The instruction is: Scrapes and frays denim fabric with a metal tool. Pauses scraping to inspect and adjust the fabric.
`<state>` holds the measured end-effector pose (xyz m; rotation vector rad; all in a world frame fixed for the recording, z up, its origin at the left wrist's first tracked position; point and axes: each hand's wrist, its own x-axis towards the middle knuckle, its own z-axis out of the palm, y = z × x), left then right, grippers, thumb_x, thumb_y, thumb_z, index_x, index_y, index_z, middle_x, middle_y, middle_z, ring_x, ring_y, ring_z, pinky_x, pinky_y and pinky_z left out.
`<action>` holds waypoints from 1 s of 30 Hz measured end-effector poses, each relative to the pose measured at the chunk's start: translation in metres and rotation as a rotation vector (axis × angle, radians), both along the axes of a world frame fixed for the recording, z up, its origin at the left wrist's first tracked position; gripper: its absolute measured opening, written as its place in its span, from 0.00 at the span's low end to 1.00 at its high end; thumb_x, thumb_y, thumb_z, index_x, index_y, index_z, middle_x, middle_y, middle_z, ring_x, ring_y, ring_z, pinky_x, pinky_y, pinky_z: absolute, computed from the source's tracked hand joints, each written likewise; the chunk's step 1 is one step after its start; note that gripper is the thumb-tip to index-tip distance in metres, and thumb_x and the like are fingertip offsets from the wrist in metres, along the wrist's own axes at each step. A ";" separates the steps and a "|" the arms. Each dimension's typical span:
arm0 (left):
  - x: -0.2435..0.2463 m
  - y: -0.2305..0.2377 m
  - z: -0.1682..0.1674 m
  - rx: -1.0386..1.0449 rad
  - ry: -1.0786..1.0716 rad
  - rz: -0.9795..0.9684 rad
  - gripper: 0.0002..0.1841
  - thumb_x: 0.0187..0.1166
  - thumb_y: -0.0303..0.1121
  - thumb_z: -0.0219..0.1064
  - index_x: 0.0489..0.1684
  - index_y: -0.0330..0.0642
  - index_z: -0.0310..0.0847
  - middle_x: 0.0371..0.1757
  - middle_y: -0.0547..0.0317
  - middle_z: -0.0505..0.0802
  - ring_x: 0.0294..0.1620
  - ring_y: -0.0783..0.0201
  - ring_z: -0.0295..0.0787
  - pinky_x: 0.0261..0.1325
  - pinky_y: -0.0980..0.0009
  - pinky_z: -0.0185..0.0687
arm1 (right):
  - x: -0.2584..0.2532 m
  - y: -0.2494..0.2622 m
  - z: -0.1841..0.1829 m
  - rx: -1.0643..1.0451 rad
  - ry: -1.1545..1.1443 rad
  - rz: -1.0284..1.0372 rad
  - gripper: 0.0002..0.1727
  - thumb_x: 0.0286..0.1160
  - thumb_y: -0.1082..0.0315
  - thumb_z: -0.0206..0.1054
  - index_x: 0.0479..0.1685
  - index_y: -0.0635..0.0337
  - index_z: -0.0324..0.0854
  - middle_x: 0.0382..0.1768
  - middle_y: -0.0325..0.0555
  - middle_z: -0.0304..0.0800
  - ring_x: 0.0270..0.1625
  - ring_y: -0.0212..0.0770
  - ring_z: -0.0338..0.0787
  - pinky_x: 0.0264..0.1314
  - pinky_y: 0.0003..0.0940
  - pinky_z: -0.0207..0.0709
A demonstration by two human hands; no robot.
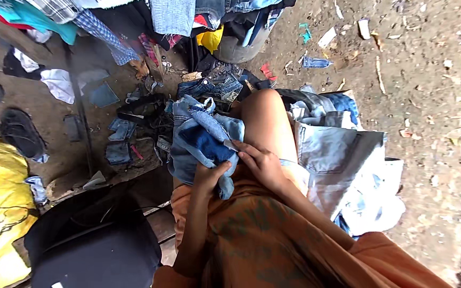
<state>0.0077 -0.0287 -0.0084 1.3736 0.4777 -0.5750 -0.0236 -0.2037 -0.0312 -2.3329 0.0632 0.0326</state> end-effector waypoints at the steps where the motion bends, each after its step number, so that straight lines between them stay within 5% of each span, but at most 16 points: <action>1: 0.001 -0.001 0.001 0.012 0.008 0.007 0.29 0.58 0.15 0.75 0.62 0.28 0.72 0.44 0.56 0.93 0.47 0.72 0.92 0.55 0.74 0.89 | 0.005 -0.004 0.001 0.091 0.053 -0.026 0.21 0.89 0.53 0.56 0.69 0.45 0.88 0.52 0.51 0.94 0.47 0.50 0.94 0.45 0.55 0.85; 3: 0.002 -0.001 0.004 0.023 0.019 0.028 0.28 0.58 0.14 0.74 0.62 0.28 0.72 0.43 0.57 0.92 0.46 0.74 0.91 0.54 0.75 0.89 | 0.014 -0.015 0.009 0.350 0.192 -0.061 0.21 0.90 0.57 0.53 0.72 0.49 0.85 0.58 0.40 0.93 0.53 0.32 0.90 0.58 0.39 0.83; 4: 0.002 -0.001 0.005 0.015 0.014 0.041 0.27 0.58 0.13 0.74 0.60 0.29 0.73 0.42 0.58 0.93 0.44 0.74 0.92 0.53 0.75 0.90 | 0.017 -0.018 0.014 0.477 0.230 -0.085 0.21 0.90 0.60 0.52 0.72 0.52 0.84 0.47 0.34 0.91 0.41 0.24 0.84 0.47 0.26 0.78; 6: 0.003 0.000 0.004 -0.008 0.008 0.052 0.25 0.58 0.12 0.73 0.58 0.30 0.74 0.40 0.60 0.93 0.43 0.74 0.92 0.52 0.75 0.90 | 0.019 -0.025 0.022 0.651 0.289 -0.083 0.22 0.91 0.63 0.49 0.74 0.55 0.81 0.32 0.29 0.83 0.27 0.20 0.74 0.31 0.17 0.68; 10: 0.003 0.001 0.001 -0.003 0.001 0.042 0.24 0.57 0.13 0.72 0.56 0.31 0.74 0.40 0.59 0.93 0.43 0.74 0.92 0.51 0.74 0.90 | 0.016 -0.025 0.027 0.662 0.382 -0.048 0.24 0.87 0.56 0.54 0.74 0.58 0.78 0.33 0.30 0.82 0.30 0.20 0.76 0.36 0.19 0.72; 12: 0.002 0.002 0.003 0.015 0.012 0.046 0.24 0.57 0.13 0.72 0.56 0.31 0.74 0.39 0.60 0.92 0.42 0.75 0.91 0.50 0.75 0.90 | 0.022 -0.017 0.027 0.641 0.439 -0.093 0.21 0.80 0.54 0.62 0.60 0.60 0.82 0.31 0.30 0.83 0.30 0.20 0.77 0.35 0.20 0.72; 17: -0.009 0.006 0.010 0.184 -0.116 -0.017 0.24 0.58 0.18 0.74 0.56 0.26 0.75 0.42 0.60 0.92 0.45 0.80 0.90 0.53 0.80 0.87 | 0.044 -0.011 0.022 0.621 0.471 -0.017 0.08 0.72 0.67 0.74 0.43 0.60 0.85 0.28 0.34 0.85 0.29 0.24 0.81 0.38 0.26 0.77; 20: -0.013 0.008 0.008 0.364 -0.327 -0.188 0.22 0.65 0.26 0.73 0.55 0.20 0.80 0.48 0.49 0.92 0.52 0.79 0.87 0.60 0.80 0.81 | 0.055 -0.014 0.029 0.637 0.451 -0.032 0.06 0.75 0.67 0.70 0.31 0.54 0.82 0.18 0.29 0.76 0.18 0.22 0.71 0.22 0.21 0.66; 24: -0.011 0.000 0.001 0.270 -0.381 -0.075 0.21 0.67 0.23 0.73 0.56 0.16 0.77 0.49 0.49 0.92 0.52 0.82 0.87 0.61 0.83 0.81 | 0.069 -0.013 0.047 0.638 0.413 -0.050 0.07 0.82 0.63 0.62 0.35 0.52 0.80 0.22 0.29 0.81 0.16 0.21 0.69 0.18 0.18 0.61; 28: -0.011 -0.001 0.001 0.119 -0.350 0.108 0.20 0.66 0.18 0.70 0.56 0.20 0.74 0.44 0.62 0.92 0.49 0.83 0.89 0.59 0.82 0.85 | 0.069 -0.017 0.040 0.582 0.336 0.060 0.18 0.71 0.56 0.74 0.53 0.58 0.86 0.32 0.37 0.87 0.30 0.28 0.82 0.35 0.31 0.79; 30: -0.012 0.000 0.000 0.082 -0.386 0.129 0.19 0.65 0.17 0.70 0.54 0.22 0.74 0.42 0.66 0.92 0.48 0.83 0.89 0.59 0.81 0.86 | 0.066 -0.019 0.034 0.626 0.382 0.116 0.16 0.65 0.62 0.78 0.50 0.59 0.87 0.31 0.36 0.89 0.32 0.26 0.85 0.39 0.29 0.82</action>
